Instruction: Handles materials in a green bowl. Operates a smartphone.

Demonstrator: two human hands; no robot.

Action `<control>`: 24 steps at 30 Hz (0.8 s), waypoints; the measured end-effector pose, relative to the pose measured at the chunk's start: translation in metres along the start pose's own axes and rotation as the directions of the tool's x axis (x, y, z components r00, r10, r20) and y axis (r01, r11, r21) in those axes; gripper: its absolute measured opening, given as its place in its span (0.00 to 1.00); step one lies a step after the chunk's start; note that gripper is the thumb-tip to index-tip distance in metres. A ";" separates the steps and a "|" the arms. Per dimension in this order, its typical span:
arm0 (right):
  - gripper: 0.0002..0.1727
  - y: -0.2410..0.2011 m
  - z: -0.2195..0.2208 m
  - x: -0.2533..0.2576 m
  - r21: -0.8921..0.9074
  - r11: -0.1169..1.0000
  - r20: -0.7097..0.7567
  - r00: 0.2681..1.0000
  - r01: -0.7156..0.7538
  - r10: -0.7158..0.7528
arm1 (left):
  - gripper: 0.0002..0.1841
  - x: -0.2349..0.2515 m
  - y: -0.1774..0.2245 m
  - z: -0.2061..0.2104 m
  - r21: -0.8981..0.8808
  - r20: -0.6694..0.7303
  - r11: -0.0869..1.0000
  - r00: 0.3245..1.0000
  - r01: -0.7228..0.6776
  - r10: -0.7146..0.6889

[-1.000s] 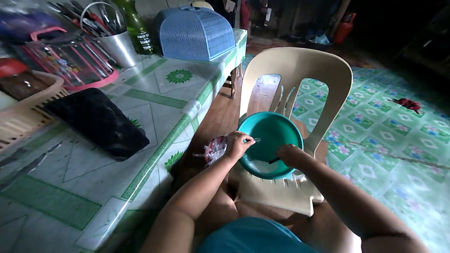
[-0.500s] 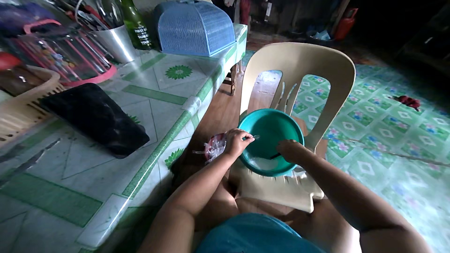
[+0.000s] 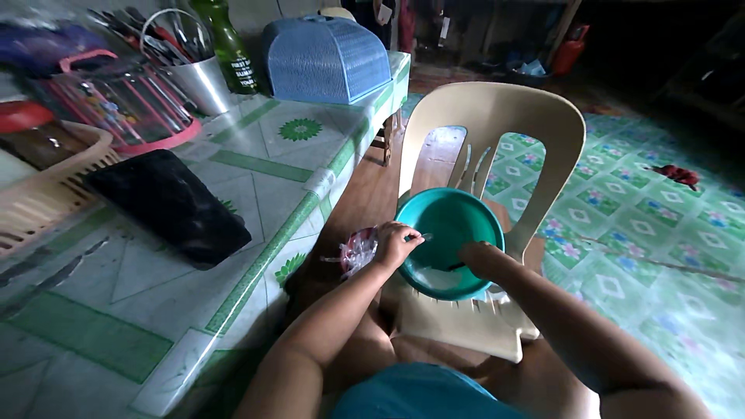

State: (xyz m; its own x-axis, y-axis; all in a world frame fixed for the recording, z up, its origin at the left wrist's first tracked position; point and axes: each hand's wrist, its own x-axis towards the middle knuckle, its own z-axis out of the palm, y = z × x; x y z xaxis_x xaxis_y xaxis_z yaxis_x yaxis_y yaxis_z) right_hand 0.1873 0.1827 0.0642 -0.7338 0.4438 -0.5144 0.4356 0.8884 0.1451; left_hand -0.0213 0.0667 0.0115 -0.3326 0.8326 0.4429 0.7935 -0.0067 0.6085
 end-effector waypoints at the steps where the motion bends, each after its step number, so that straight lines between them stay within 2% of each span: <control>1: 0.18 0.000 0.001 0.000 -0.002 1.000 0.002 1.000 -0.001 0.001 | 0.11 0.000 0.000 0.000 0.002 0.001 1.000 1.000 0.000 0.000; 7: 0.16 -0.002 0.007 -0.004 0.037 0.999 -0.101 0.995 -0.010 0.014 | 0.11 -0.002 -0.002 0.005 -0.012 -0.012 1.000 1.000 -0.003 0.003; 10: 0.16 -0.006 0.002 -0.007 0.037 0.998 -0.094 0.994 -0.045 0.048 | 0.11 -0.002 0.000 0.005 -0.004 -0.025 0.999 0.999 -0.036 0.036; 14: 0.16 -0.005 0.007 -0.006 0.045 0.999 -0.130 0.991 -0.017 0.023 | 0.10 -0.001 0.004 0.004 -0.003 -0.015 1.000 1.000 -0.027 0.027; 20: 0.17 -0.003 0.008 -0.003 0.055 0.998 -0.054 0.998 -0.012 0.015 | 0.10 -0.002 0.003 0.003 -0.011 -0.025 1.000 1.000 -0.007 0.007; 24: 0.19 -0.003 0.004 -0.002 0.076 0.997 -0.030 1.000 -0.008 0.010 | 0.08 -0.005 -0.001 0.003 -0.011 -0.071 0.998 0.996 -0.058 0.057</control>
State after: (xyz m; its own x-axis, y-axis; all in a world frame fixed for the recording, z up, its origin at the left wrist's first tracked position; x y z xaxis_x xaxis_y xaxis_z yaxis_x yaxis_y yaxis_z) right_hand 0.1899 0.1788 0.0618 -0.7444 0.4563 -0.4875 0.4801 0.8732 0.0842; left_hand -0.0194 0.0643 0.0069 -0.3224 0.7892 0.5228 0.8056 -0.0612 0.5893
